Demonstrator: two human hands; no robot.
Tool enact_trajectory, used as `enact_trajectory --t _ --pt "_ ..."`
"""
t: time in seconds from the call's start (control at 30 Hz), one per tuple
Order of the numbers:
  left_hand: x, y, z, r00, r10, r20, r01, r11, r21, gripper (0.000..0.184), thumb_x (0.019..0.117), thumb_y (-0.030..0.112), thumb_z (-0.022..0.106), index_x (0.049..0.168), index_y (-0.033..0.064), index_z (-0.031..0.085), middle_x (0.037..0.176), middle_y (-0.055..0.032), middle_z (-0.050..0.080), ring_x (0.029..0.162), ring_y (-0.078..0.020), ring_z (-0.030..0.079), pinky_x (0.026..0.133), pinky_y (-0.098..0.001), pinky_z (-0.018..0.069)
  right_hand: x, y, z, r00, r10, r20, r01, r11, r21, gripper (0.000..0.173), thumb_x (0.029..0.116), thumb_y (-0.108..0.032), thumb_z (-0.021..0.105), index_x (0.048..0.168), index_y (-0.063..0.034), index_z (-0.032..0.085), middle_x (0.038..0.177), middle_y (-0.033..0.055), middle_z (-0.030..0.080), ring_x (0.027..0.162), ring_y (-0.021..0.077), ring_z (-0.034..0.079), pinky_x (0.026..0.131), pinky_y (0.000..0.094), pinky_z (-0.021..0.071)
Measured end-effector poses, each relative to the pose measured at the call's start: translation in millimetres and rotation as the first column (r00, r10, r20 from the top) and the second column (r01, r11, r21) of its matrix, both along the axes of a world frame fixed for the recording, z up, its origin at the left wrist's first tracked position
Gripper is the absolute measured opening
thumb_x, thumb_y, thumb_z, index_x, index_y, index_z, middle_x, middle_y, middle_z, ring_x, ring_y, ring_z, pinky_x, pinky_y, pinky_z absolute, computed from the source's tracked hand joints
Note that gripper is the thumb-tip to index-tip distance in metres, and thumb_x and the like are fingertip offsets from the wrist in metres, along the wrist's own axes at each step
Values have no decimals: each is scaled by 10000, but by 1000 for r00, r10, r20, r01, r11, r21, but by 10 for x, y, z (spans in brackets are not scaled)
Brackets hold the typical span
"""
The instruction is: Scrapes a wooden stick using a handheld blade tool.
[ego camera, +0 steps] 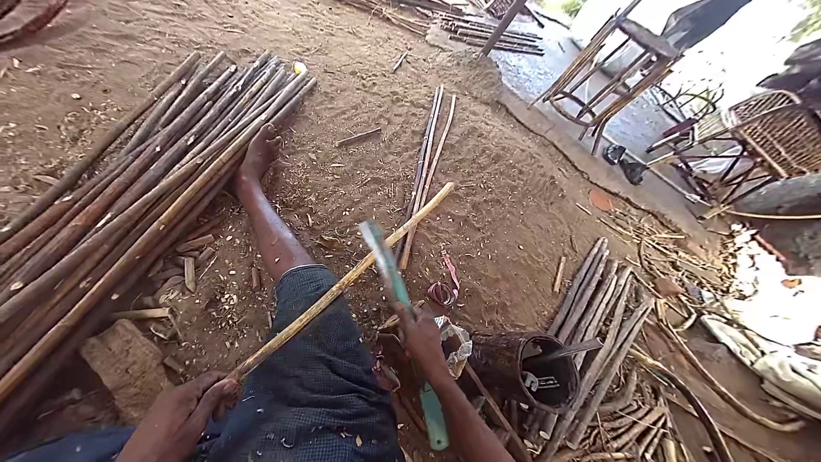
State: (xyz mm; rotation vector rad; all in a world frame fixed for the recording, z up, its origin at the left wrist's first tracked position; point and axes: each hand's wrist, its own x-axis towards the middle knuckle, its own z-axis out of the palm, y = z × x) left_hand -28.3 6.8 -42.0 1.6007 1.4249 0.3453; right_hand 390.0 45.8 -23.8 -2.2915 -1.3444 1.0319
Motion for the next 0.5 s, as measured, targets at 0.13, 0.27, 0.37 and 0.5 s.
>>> enact_trajectory --t 0.13,0.27,0.37,0.5 --pt "-81 -5 -38 1000 -1 26 2 999 -38 514 1037 565 405 940 163 710 660 51 631 510 -107 546 505 -366 485 -123 -180 33 981 182 -61 -186 981 -57 525 1013 -605 493 962 -120 687 735 43 635 665 202 642 664 451 561" --pt "20 31 -28 1000 6 -26 -6 1000 -1 492 1033 569 389 935 199 697 624 78 601 508 -87 548 513 -356 483 126 -28 -24 994 -23 -108 24 1000 8 530 1042 -560 500 948 -60 647 638 71 604 517 205 583 515 401 521" --pt "35 61 -11 999 44 -5 -44 999 -32 433 1027 550 434 1000 212 704 656 83 627 530 -90 568 531 -342 500 -175 -275 52 938 346 0 -344 933 -108 551 1026 -595 462 992 -97 695 791 98 669 756 273 679 713 535 562" --pt "92 -29 15 987 108 -117 -95 989 112 537 947 681 472 1084 221 713 740 60 681 626 -120 657 599 -430 567 -49 -73 109 999 6 -33 -7 999 -37 531 1030 -565 518 980 -64 687 701 89 627 605 236 616 603 459 537"
